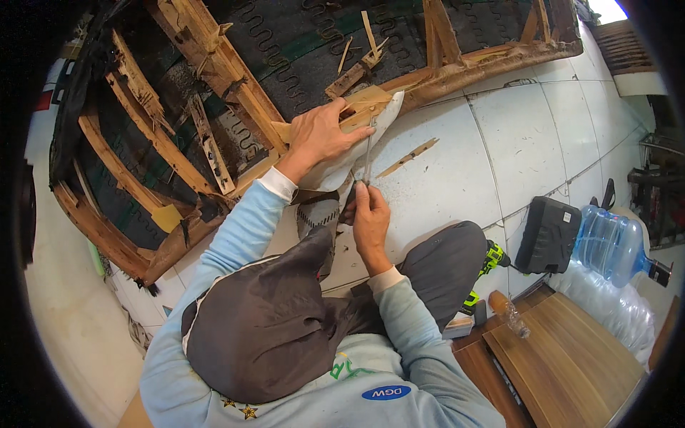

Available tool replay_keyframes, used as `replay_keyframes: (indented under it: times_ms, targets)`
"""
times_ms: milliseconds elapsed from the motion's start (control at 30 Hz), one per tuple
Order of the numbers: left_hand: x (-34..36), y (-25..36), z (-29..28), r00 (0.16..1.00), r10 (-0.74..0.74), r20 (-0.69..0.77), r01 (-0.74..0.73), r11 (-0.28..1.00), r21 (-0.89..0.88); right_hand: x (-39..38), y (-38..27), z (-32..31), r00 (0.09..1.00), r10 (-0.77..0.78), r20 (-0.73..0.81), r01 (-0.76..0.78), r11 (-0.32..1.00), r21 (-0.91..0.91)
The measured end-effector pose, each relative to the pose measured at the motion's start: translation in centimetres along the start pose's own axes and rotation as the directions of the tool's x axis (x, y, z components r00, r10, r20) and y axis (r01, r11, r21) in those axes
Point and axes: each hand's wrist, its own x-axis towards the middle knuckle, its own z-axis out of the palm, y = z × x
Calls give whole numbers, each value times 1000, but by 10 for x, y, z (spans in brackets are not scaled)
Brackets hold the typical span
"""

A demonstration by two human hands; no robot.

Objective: The person sits on the floor and uses a screwdriver to pry and remove loose fabric and padding from the wooden frame of an overturned sofa. The person works methodically along the edge of the frame, scraping away material to expose the wood.

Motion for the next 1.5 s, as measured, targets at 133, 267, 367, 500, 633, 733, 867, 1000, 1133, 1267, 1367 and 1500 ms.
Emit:
replay_keyframes:
  times_ms: [133,267,367,500,633,733,867,1000,1133,1267,1367,1500]
  targets:
    - [1,1,2,1000,-18,12,17,1000,10,6,-6,-16,999,-38,-18,37,999,-20]
    - [2,2,2,1000,-8,19,8,1000,15,24,0,-34,994,-105,-10,103,988,-111]
    - [1,-1,3,1000,-4,5,4,1000,1,26,-5,-37,997,-70,30,74,982,-175]
    - [2,1,3,1000,-12,6,12,1000,2,25,-1,-47,992,-43,117,52,995,-80]
    - [2,1,0,998,-42,40,43,999,-8,15,-11,-43,938,111,328,-195,952,237]
    - [2,3,-3,996,-55,71,55,998,-8,5,-10,-29,921,139,365,-288,873,394]
    - [2,2,-3,998,-45,35,45,999,-28,11,0,-7,1000,23,5,-23,997,69]
    - [1,2,2,1000,0,8,0,1000,-24,57,29,-29,834,-476,-279,394,868,-302]
    - [2,-9,17,996,18,-87,-15,999,34,44,-28,-56,906,-334,-259,350,937,17]
    - [-1,-1,19,987,74,-145,-61,994,93,35,-43,-71,955,-293,37,295,952,-85]
    - [0,9,23,983,103,-152,-76,982,171,33,-29,-68,960,-235,153,261,948,-183]
    - [8,13,24,992,95,-77,-77,974,212,23,-16,-46,984,-139,109,155,975,-161]
